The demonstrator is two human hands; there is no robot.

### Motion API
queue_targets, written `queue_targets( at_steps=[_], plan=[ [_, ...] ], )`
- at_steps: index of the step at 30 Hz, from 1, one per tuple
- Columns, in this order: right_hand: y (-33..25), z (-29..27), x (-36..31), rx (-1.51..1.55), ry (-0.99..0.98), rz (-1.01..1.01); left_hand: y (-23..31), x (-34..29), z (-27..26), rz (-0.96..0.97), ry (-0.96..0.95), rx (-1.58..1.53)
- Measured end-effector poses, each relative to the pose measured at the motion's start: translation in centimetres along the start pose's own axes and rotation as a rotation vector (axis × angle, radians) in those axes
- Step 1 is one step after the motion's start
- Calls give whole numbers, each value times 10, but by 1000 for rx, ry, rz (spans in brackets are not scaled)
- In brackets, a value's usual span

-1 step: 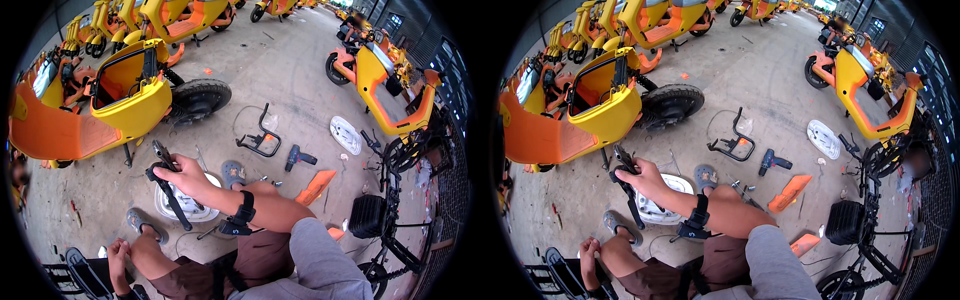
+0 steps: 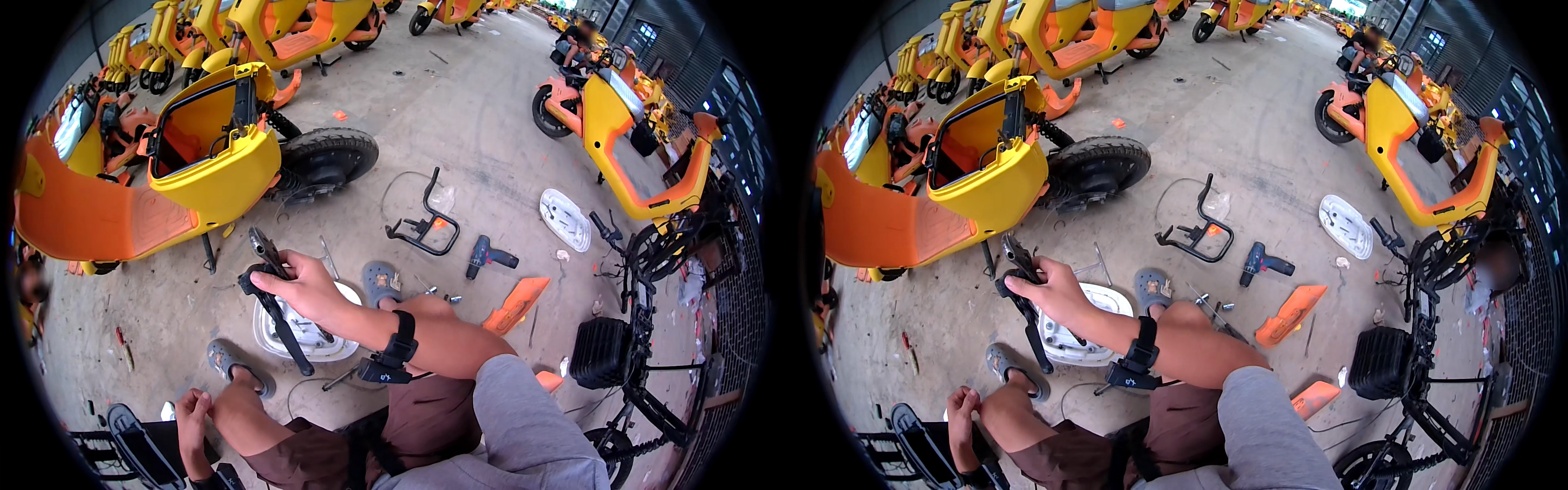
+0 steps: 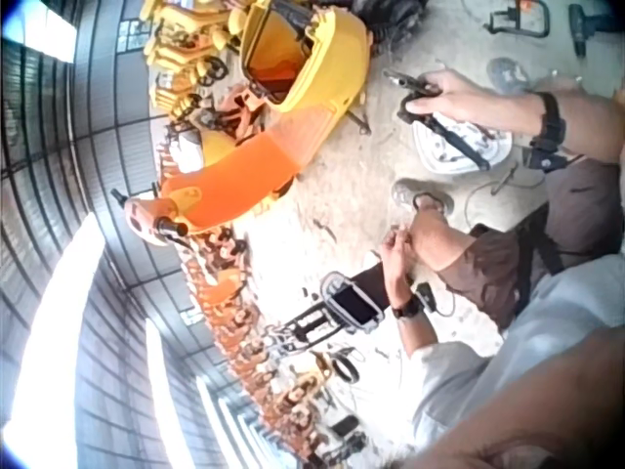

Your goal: The person assembles a brake lever component for a scooter using pliers and an adjustable wrench while sitting in a workshop.

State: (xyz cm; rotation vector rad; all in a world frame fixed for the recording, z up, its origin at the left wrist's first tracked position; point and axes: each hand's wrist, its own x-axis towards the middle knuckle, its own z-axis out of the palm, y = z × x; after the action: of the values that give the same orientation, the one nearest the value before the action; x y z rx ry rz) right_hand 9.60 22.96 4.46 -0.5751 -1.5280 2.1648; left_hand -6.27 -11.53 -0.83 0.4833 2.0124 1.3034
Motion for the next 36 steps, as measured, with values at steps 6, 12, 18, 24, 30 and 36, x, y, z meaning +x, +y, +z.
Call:
queue_targets(
  at_steps=[6,12,18,24,30,36],
  plan=[
    [8,1,3,-12,12,-32,-29,12,-8,-2,120,431],
    [11,-3,3,-12,17,-47,-22,-5,-13,-95,46,-155],
    [10,2,3,46,29,-47,-61,6,-15,-4,196,370],
    [-2,-1,-3,10,12,61,-4,-21,-4,-124,89,-54],
    [-8,5,-5,90,-24,114,-34,-16,-6,-47,106,350],
    [1,6,-9,192,-94,157,77,-47,25,104,9,-152]
  ],
)
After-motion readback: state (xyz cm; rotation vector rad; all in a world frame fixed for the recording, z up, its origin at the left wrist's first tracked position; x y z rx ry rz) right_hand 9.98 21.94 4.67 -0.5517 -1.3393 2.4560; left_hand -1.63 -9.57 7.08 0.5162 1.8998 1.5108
